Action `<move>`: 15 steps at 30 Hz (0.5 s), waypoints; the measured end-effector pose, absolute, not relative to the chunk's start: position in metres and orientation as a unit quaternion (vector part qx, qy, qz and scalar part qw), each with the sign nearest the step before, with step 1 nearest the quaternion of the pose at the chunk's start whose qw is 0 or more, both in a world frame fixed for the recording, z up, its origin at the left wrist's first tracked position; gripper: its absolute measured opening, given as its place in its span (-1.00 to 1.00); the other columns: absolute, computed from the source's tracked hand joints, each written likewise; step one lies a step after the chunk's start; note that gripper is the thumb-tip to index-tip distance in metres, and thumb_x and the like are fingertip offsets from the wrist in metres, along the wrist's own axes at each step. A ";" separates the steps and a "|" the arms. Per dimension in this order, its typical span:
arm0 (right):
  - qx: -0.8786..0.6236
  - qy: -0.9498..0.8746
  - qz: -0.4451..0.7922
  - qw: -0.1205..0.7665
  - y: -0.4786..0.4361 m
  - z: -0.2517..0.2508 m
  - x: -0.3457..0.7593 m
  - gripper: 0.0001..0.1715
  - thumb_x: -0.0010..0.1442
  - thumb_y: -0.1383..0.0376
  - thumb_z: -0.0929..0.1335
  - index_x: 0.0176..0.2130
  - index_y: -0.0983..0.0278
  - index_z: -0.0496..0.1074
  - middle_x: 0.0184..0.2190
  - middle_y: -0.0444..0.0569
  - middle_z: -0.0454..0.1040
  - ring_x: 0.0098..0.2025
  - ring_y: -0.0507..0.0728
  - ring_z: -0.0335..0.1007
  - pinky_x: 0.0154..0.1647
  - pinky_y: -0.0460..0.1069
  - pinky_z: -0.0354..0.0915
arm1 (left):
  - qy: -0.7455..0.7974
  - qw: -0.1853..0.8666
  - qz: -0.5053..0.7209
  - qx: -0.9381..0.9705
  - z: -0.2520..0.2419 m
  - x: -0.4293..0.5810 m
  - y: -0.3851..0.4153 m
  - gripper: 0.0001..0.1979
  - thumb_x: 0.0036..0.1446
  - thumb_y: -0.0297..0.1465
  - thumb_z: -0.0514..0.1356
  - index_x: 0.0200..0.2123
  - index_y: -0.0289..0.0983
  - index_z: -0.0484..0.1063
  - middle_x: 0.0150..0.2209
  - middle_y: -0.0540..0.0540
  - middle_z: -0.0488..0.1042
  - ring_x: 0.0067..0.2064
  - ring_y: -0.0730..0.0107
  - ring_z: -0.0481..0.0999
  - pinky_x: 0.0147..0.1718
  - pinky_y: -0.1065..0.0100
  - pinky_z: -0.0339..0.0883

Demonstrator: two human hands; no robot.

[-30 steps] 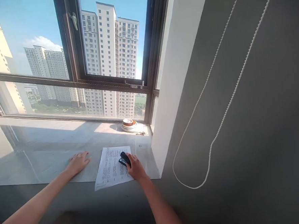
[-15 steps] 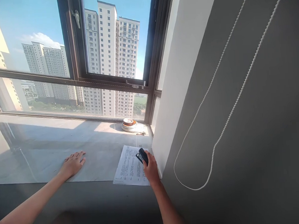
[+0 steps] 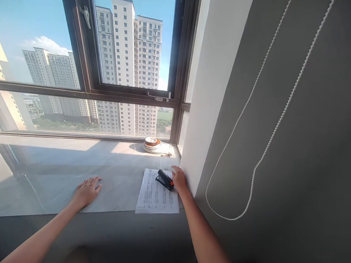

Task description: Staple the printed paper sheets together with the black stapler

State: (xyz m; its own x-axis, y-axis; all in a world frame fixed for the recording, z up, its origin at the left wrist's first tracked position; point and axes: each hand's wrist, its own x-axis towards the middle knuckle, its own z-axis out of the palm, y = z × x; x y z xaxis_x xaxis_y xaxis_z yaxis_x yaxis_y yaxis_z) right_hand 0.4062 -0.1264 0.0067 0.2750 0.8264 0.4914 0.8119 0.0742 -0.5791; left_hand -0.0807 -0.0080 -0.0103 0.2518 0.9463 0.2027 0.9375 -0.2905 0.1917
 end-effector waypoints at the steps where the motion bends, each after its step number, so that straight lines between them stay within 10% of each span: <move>1: -0.671 -0.628 0.016 0.394 -0.118 0.009 0.408 -0.50 0.38 0.29 0.20 0.20 0.26 0.49 0.23 0.10 0.49 0.31 0.24 0.37 0.39 0.17 0.25 | 0.595 0.011 0.141 0.791 -0.011 -0.081 -0.009 -0.40 0.30 -0.14 -0.10 0.26 -0.21 0.41 0.35 -0.31 0.36 0.35 -0.17 0.32 0.27 -0.16 0.18; 15: -0.630 -0.742 0.102 0.206 -0.094 0.001 0.387 -0.34 0.35 0.31 0.32 0.39 0.22 0.30 0.46 0.06 0.20 0.53 0.22 -0.01 0.53 0.22 -0.02 | 0.595 0.001 0.138 0.792 -0.013 -0.078 -0.009 -0.44 0.35 -0.16 -0.14 0.25 -0.23 0.37 0.35 -0.34 0.33 0.33 -0.20 0.30 0.24 -0.22 0.16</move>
